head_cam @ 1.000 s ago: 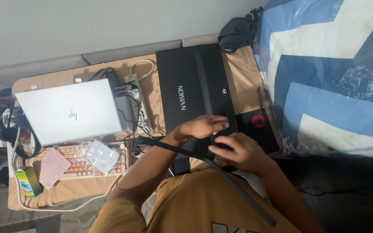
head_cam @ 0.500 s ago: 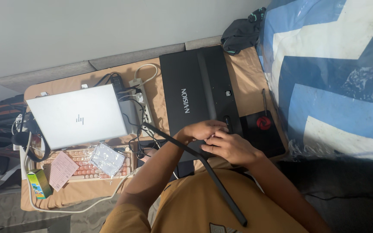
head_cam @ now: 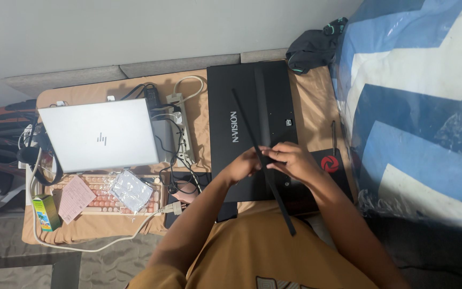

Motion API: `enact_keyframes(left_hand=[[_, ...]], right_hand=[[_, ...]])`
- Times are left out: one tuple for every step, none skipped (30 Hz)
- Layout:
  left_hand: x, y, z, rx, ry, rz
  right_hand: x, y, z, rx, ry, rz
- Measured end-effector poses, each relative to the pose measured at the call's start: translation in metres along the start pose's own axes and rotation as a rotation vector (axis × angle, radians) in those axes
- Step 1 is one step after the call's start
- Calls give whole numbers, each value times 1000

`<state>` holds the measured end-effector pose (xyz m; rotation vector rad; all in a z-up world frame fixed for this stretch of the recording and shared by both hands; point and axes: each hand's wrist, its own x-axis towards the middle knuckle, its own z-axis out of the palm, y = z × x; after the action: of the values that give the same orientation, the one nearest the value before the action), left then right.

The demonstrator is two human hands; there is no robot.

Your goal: The person removes a monitor from its stand, places it face down, and then assembles the stand by inserting and tightening screws with a screwdriver. The person handles the monitor, stand, screws, and screwdriver throughout the process.

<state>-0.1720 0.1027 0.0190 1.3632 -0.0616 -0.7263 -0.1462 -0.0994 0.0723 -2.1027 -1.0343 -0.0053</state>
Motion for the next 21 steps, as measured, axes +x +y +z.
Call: enact_keyframes(left_hand=[[-5,1,2,-39,-10,91],[-9,3,5,-35,-47,214],[-13,5,8,-31,-85,337],[-16,8,11,-28,-125,457],[-16,12,14,57,-26,379],[-13,16,19,142,73,298],[-10,20,24,225,171,214],[-7,25,28,273,266,302],[-3,29,32,321,361,389],[1,32,35,368,453,478],[5,35,37,308,485,425],[10,38,37,248,514,373],[14,40,37,189,542,321],[16,41,35,223,526,354],[16,41,31,257,509,387],[16,40,28,293,489,420],[16,40,24,270,495,429],[16,40,21,248,499,437],[16,39,19,226,503,444],[15,38,16,177,529,407],[14,37,13,128,554,370]], right_hand=[[1,6,0,-2,12,30],[2,11,-1,-5,23,60],[3,17,-3,51,22,71],[4,21,-5,108,19,83],[5,24,-6,166,17,95],[7,28,-6,132,15,133],[9,30,-7,97,13,170],[13,31,-7,63,13,207],[17,32,-7,-8,9,185],[21,32,-6,-81,7,164],[25,32,-7,-154,4,142],[26,32,-7,-115,14,136],[28,31,-8,-75,24,130],[28,31,-7,-35,33,124],[27,32,-7,-85,53,97],[26,34,-6,-137,76,72],[23,38,-6,-188,98,46],[19,44,-6,-89,179,38],[11,51,-8,9,261,29],[2,59,-10,112,342,18],[-5,71,-15,314,371,220]])
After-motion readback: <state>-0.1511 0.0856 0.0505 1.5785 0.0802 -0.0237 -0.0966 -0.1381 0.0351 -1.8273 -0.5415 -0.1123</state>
